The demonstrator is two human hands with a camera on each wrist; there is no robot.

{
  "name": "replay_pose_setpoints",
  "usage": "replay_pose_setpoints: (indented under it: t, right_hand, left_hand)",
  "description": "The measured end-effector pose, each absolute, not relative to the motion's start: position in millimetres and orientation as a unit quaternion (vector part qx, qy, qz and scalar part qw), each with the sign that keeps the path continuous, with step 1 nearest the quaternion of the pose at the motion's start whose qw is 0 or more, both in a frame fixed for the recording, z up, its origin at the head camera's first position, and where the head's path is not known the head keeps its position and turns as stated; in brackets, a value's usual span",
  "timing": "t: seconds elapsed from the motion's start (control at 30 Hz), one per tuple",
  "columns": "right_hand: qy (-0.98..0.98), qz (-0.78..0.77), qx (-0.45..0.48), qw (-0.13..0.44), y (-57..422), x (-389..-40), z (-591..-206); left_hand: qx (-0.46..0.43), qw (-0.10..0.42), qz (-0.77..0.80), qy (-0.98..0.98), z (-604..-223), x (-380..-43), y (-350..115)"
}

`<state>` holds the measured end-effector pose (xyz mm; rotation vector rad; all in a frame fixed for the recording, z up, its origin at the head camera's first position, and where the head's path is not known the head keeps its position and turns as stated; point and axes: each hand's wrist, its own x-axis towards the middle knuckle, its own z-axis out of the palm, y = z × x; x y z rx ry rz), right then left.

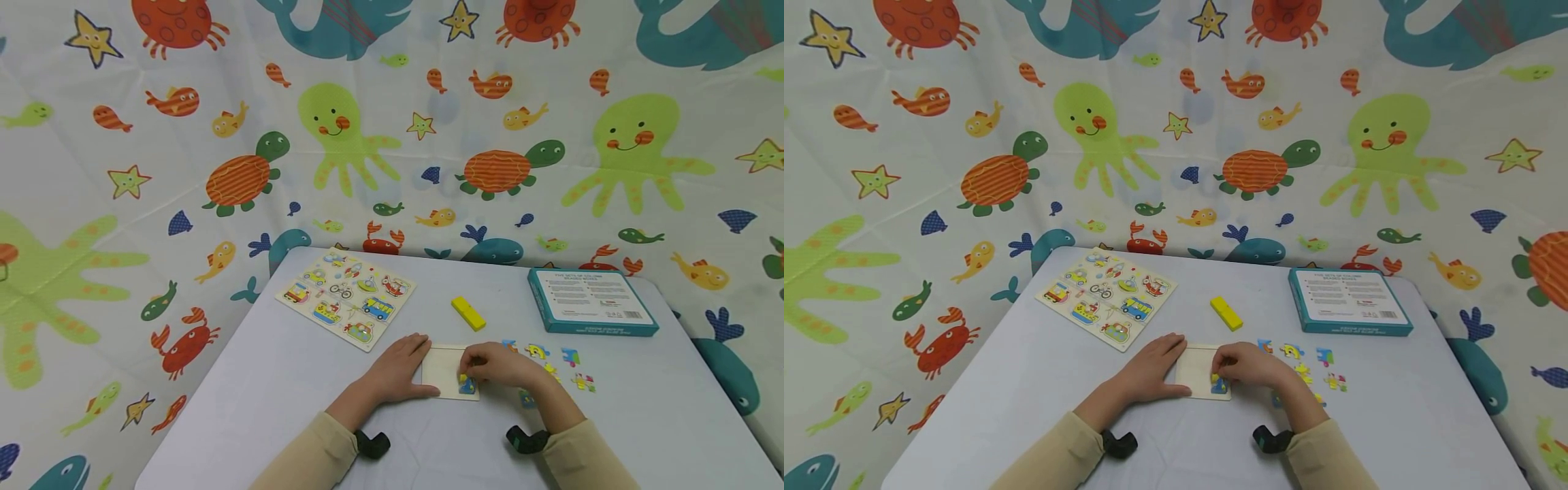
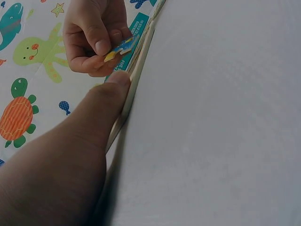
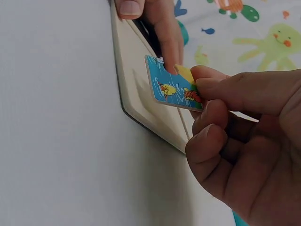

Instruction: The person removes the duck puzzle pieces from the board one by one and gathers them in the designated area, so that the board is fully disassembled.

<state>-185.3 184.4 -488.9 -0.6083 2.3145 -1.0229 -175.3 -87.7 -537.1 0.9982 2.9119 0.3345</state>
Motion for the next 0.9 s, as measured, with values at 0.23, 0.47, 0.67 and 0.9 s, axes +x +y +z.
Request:
replay_pose_setpoints:
  t: [0.23, 0.47, 0.67, 0.9]
  right_hand:
    - [0.856, -0.391, -0.212, 0.265, 206, -186, -478]
    - [0.864, -0.394, -0.183, 0.253, 241, -183, -463]
    - [0.875, -0.389, -0.154, 0.244, 281, -177, -454]
    - [0.879, -0.396, -0.117, 0.24, 321, -167, -453]
  left_hand:
    - [0.327, 0.019, 0.104, 0.939, -538, -176, -87]
    - [0.329, 0.018, 0.103, 0.939, -538, -176, -88]
    - [0.327, 0.022, 0.102, 0.939, -538, -176, -88]
    - [0.326, 0.026, 0.102, 0.939, -537, -175, -88]
